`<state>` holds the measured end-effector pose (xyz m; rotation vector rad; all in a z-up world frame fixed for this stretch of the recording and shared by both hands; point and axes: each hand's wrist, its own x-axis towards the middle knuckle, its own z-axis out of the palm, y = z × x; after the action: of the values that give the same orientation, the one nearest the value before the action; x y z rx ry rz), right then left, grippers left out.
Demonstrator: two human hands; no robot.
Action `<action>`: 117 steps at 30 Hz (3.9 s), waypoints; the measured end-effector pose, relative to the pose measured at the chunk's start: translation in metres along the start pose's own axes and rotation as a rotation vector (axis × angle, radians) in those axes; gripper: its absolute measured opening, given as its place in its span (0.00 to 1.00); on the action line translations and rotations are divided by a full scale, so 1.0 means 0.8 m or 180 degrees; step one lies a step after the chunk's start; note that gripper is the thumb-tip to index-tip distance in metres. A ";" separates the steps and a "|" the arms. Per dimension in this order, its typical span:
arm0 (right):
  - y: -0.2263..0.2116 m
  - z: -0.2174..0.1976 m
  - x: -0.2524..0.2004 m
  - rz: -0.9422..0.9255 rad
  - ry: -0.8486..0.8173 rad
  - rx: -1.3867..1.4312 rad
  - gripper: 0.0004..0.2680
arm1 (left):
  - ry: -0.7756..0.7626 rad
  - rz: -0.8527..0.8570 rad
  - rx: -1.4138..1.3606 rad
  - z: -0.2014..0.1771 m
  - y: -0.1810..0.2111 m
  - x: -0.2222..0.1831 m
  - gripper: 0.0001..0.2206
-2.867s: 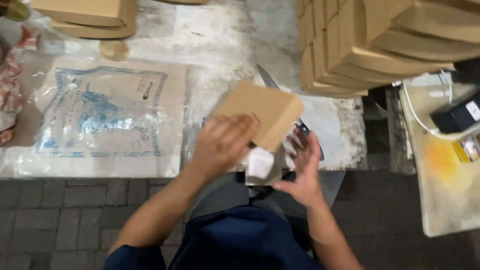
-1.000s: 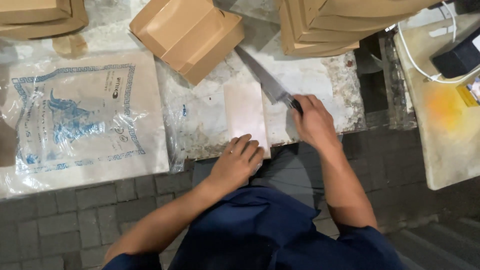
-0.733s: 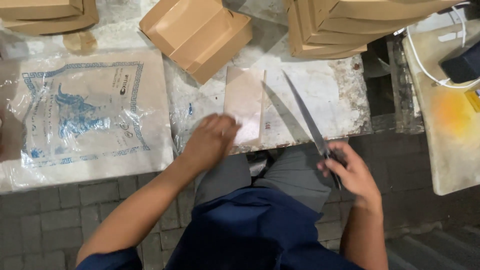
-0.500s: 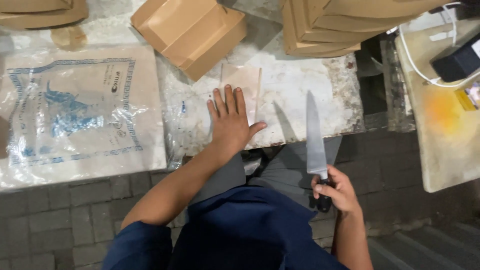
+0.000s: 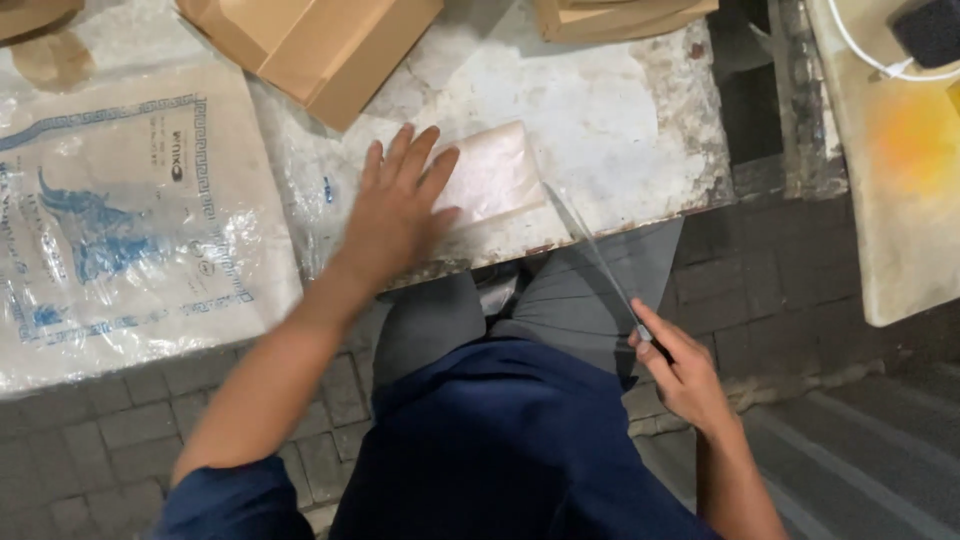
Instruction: Folding cardboard food boxes, inserting paper liners, and stacking the completed boxes in a bakery production area.
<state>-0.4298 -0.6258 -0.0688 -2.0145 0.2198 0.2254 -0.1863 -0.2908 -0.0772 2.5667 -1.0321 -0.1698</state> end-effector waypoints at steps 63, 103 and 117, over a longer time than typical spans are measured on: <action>-0.015 0.150 0.095 0.0876 -0.0930 0.2390 0.06 | -0.0056 -0.0294 0.0150 0.064 0.050 0.035 0.41; -0.047 0.120 0.067 0.1236 -0.0688 0.1623 0.07 | 0.0057 0.0463 0.0228 0.044 0.044 0.022 0.42; -0.021 0.155 0.084 0.0932 -0.0474 0.2554 0.06 | 0.0293 0.0143 0.0210 0.060 0.036 0.029 0.36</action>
<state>-0.3684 -0.5103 -0.1252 -1.1608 0.4330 0.3970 -0.1994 -0.3398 -0.1101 2.5807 -1.0769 -0.0059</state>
